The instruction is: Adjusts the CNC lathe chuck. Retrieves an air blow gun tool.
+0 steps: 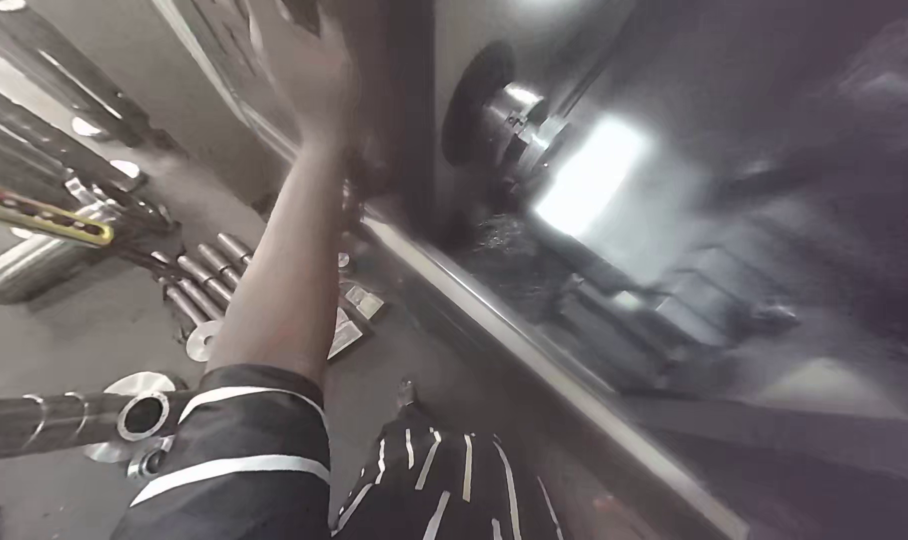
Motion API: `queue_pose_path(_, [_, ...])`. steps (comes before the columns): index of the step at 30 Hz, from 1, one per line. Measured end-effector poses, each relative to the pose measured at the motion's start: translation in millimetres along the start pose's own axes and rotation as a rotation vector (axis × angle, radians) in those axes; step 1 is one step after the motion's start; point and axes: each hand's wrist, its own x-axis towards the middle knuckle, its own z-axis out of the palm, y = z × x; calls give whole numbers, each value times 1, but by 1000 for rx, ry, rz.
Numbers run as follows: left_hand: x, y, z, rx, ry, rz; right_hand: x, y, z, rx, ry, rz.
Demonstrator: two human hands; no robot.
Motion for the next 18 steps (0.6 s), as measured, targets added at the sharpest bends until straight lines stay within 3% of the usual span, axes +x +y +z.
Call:
queue_pose_path(6, [0, -20, 3, -192, 23, 90, 74, -42, 54, -184, -36, 5])
queue_pose_path(10, [2, -23, 0, -338, -39, 167, 115, -67, 86, -185, -16, -92])
queue_pose_path(18, [1, -32, 1, -497, -72, 219, 146, -94, 114, -270, -20, -1])
